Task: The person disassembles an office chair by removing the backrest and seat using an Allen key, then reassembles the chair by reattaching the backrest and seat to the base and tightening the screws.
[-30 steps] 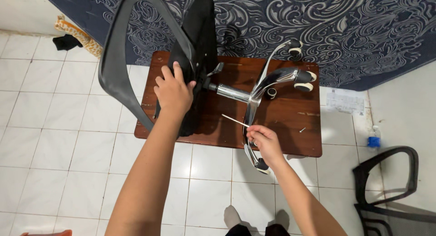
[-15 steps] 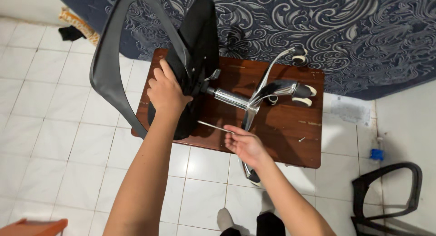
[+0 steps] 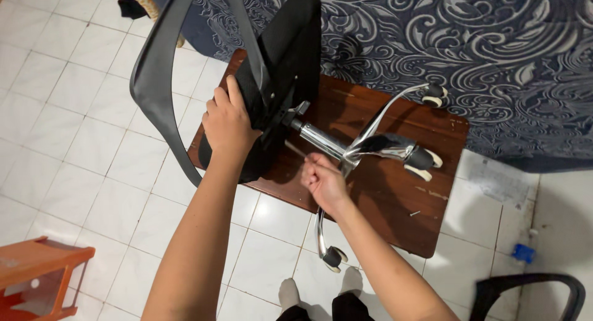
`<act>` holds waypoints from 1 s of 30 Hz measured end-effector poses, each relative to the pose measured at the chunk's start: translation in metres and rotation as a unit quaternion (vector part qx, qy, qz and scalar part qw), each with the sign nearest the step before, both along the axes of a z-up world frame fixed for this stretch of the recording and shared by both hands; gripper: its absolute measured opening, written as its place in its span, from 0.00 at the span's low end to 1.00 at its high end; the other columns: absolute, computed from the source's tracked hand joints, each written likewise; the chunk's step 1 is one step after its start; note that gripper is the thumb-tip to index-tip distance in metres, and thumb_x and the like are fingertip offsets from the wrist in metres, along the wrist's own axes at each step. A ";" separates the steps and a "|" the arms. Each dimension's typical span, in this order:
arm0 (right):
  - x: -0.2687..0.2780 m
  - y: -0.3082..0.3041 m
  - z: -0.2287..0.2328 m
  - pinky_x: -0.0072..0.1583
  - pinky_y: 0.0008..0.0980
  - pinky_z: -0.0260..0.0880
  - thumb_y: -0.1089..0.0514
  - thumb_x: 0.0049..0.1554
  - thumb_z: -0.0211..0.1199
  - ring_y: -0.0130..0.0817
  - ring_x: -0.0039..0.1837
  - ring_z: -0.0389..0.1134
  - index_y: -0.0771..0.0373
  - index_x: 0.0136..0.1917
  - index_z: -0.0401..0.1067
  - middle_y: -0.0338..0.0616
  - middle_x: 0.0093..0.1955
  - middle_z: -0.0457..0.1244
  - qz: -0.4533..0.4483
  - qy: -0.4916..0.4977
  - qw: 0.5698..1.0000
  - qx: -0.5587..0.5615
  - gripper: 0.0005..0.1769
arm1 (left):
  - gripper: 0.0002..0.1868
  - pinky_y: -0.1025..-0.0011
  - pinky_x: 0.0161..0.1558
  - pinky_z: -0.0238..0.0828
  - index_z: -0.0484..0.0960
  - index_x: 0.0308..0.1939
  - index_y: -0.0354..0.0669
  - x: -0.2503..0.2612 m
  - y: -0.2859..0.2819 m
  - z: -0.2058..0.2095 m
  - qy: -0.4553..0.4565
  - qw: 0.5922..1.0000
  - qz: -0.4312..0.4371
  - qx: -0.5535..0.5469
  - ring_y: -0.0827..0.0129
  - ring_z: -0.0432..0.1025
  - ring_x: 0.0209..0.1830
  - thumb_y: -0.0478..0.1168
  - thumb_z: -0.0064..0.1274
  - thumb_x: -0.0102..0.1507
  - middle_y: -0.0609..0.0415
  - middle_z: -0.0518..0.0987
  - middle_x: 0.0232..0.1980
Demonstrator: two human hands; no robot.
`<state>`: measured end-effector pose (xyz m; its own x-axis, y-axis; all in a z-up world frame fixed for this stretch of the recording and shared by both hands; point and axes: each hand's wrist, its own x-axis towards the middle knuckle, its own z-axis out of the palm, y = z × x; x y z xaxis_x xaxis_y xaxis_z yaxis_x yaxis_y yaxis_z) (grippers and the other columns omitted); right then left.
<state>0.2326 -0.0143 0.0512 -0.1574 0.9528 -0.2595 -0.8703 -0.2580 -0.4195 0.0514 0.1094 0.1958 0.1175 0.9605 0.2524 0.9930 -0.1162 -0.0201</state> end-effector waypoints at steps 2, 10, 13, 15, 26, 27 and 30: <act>-0.004 0.003 0.002 0.44 0.27 0.57 0.69 0.62 0.46 0.26 0.39 0.53 0.62 0.55 0.64 0.36 0.38 0.56 0.032 0.045 0.998 -0.005 0.10 | 0.70 0.59 0.41 0.74 0.55 0.74 0.41 0.002 0.001 0.002 0.003 1.000 0.008 -0.004 0.53 0.72 0.46 0.51 0.80 0.35 0.48 0.70 0.52; -0.012 0.042 -0.006 0.42 0.26 0.55 0.52 0.68 0.53 0.22 0.34 0.48 0.64 0.54 0.66 0.29 0.32 0.47 0.020 -0.153 0.988 -0.006 0.12 | 0.71 0.58 0.41 0.74 0.55 0.75 0.43 0.002 0.001 -0.002 0.006 1.000 0.014 0.006 0.54 0.72 0.46 0.51 0.81 0.33 0.49 0.70 0.51; -0.014 0.063 -0.007 0.42 0.27 0.58 0.51 0.68 0.53 0.21 0.33 0.47 0.64 0.53 0.67 0.29 0.30 0.46 -0.012 -0.186 0.982 -0.024 0.13 | 0.71 0.58 0.42 0.74 0.55 0.75 0.44 0.001 0.000 -0.005 0.006 1.000 0.022 0.007 0.55 0.72 0.46 0.51 0.81 0.32 0.50 0.70 0.52; -0.014 0.077 -0.003 0.41 0.26 0.58 0.51 0.68 0.53 0.20 0.33 0.46 0.63 0.52 0.68 0.28 0.30 0.46 -0.039 -0.198 0.979 -0.035 0.12 | 0.71 0.59 0.42 0.73 0.55 0.75 0.45 0.001 0.000 -0.005 0.008 1.000 0.028 -0.011 0.55 0.71 0.46 0.50 0.81 0.33 0.50 0.70 0.53; -0.033 0.086 0.023 0.34 0.22 0.61 0.53 0.66 0.54 0.17 0.34 0.56 0.61 0.50 0.71 0.29 0.38 0.60 -0.208 -0.399 0.892 -0.054 0.11 | 0.71 0.60 0.43 0.73 0.54 0.75 0.45 -0.002 0.000 -0.003 0.007 1.000 0.025 -0.009 0.55 0.71 0.48 0.49 0.81 0.34 0.49 0.69 0.54; -0.033 0.085 0.023 0.34 0.22 0.60 0.53 0.66 0.54 0.18 0.33 0.56 0.61 0.50 0.71 0.31 0.37 0.60 -0.209 -0.403 0.889 -0.055 0.11 | 0.71 0.60 0.44 0.72 0.54 0.75 0.44 -0.002 -0.001 -0.003 0.007 1.000 0.024 -0.006 0.55 0.71 0.48 0.49 0.81 0.33 0.49 0.69 0.53; -0.032 0.085 0.023 0.33 0.22 0.59 0.52 0.66 0.55 0.19 0.32 0.55 0.61 0.49 0.70 0.33 0.35 0.58 -0.217 -0.406 0.886 -0.056 0.11 | 0.71 0.60 0.44 0.73 0.54 0.75 0.45 -0.002 -0.001 -0.003 0.005 1.000 0.025 -0.010 0.56 0.71 0.48 0.49 0.81 0.34 0.49 0.69 0.54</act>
